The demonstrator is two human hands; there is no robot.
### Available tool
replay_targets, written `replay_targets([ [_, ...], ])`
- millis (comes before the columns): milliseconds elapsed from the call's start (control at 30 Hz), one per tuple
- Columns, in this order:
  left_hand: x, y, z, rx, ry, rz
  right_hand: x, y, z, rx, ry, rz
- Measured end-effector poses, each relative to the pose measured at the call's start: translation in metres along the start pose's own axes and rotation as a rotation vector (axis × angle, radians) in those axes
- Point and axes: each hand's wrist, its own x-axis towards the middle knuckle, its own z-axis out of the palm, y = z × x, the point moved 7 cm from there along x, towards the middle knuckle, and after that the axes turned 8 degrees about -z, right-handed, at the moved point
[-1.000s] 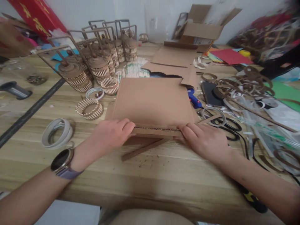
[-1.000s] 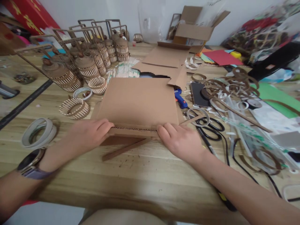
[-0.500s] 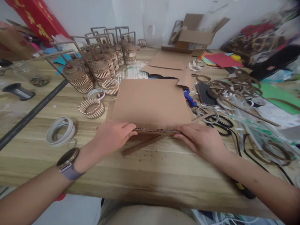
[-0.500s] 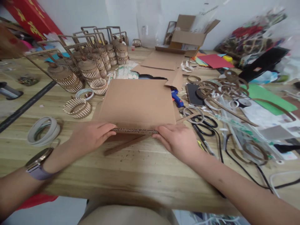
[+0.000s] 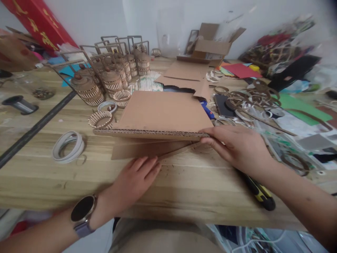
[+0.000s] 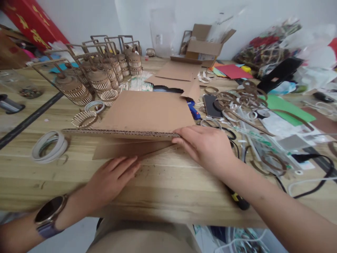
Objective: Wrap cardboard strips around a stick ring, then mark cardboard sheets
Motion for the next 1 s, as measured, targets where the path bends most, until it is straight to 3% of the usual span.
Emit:
replay_targets([
  [100,0.011,-0.015,0.005,0.033,-0.166,-0.112,0.002,0.002,-0.004,-0.019,0.002,0.011],
  [200,0.018,-0.016,0.007,0.039,-0.251,-0.093,0.002,0.001,-0.004,-0.022,0.02,0.0],
  [333,0.031,-0.027,-0.005,0.074,-0.133,-0.069,0.005,0.007,-0.005,-0.016,-0.002,0.022],
  [500,0.039,-0.057,-0.01,0.221,-0.08,-0.226,0.01,0.016,-0.017,-0.045,0.013,0.077],
  [567,0.029,-0.044,-0.015,0.218,-0.02,-0.173,0.008,0.008,-0.017,-0.027,0.024,0.05],
  [667,0.0,0.011,-0.039,0.018,0.131,0.225,-0.004,-0.016,-0.01,0.051,0.069,-0.045],
  [733,-0.013,0.028,-0.064,-0.066,0.262,0.271,-0.02,-0.035,0.001,0.095,0.105,-0.1],
  [833,-0.012,0.03,-0.087,-0.102,0.369,0.231,-0.046,-0.059,0.023,0.102,0.07,-0.159],
  [900,0.003,0.021,-0.081,-0.106,0.329,0.19,-0.061,-0.07,0.038,0.079,0.013,-0.177],
  [1000,0.031,0.007,-0.042,-0.135,0.12,0.181,-0.074,-0.082,0.053,0.033,-0.052,-0.175],
])
